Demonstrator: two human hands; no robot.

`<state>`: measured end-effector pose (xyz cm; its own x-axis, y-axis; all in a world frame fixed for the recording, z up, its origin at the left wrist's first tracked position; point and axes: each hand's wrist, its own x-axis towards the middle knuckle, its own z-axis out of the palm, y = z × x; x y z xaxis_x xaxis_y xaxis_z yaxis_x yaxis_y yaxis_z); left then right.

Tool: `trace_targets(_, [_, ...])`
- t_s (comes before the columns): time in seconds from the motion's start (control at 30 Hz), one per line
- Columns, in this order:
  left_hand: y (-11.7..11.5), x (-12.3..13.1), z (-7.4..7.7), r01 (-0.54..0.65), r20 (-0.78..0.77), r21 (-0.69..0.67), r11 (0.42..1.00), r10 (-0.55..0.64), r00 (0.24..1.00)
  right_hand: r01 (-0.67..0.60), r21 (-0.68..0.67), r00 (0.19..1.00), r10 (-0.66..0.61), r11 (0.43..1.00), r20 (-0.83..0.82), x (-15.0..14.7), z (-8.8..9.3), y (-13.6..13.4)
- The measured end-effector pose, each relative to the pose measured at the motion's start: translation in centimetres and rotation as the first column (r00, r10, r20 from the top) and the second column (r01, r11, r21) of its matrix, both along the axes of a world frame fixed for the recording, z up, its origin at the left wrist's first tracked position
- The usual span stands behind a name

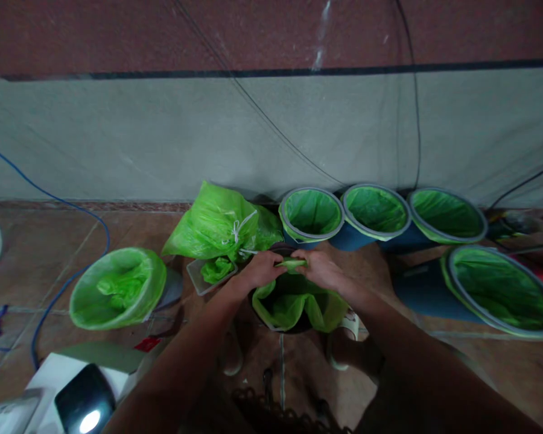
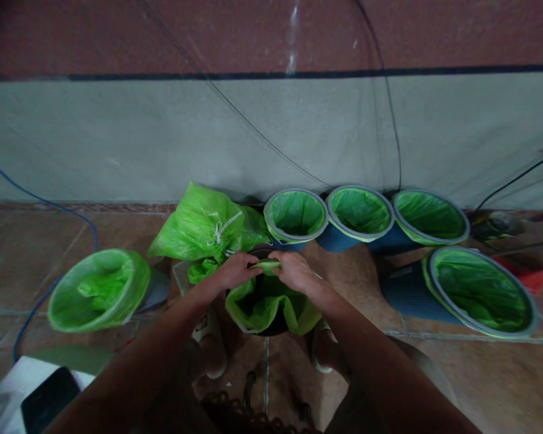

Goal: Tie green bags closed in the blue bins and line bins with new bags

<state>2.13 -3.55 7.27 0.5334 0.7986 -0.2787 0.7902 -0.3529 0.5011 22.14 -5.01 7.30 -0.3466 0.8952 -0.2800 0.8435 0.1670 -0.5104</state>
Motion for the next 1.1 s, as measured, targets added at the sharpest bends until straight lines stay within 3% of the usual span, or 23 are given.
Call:
trace_targets(0.17, [-0.2, -0.2, -0.4, -0.013, -0.092, 0.071, 0.997, 0.02, 0.996, -0.003, 0.002, 0.989, 0.003, 1.0, 0.145, 0.2, 0.3, 0.2])
trace_targets(0.37, [-0.3, -0.4, -0.7, -0.071, -0.169, 0.106, 0.992, 0.088, 0.982, -0.026, 0.019, 0.983, 0.022, 0.999, 0.184, 0.4, 0.3, -0.1])
trace_targets(0.53, [-0.2, -0.3, -0.7, -0.137, -0.184, 0.148, 0.979, 0.164, 0.969, 0.093, 0.008, 0.988, -0.093, 0.996, 0.124, 0.1, 0.5, 0.2])
trace_targets(0.7, [-0.5, -0.3, -1.3, -0.09, -0.247, 0.113, 0.99, 0.115, 0.962, 0.213, -0.021, 0.974, -0.214, 0.977, -0.078, 0.1, 0.3, 0.6])
trace_targets(0.77, [-0.6, -0.3, -1.3, -0.076, -0.263, 0.119, 0.99, 0.105, 0.959, 0.244, -0.014, 0.966, -0.245, 0.97, -0.089, 0.2, 0.2, 0.7])
trace_targets(0.93, [-0.2, -0.6, -0.4, -0.142, -0.242, 0.197, 0.97, 0.188, 0.952, 0.239, 0.054, 0.964, -0.243, 0.97, 0.111, 0.5, 1.0, 0.7])
trace_targets(1.1, [0.4, -1.1, -0.1, -0.206, -0.143, 0.221, 0.953, 0.241, 0.96, 0.168, -0.002, 0.953, -0.162, 0.986, 0.255, 1.0, 1.3, 0.7])
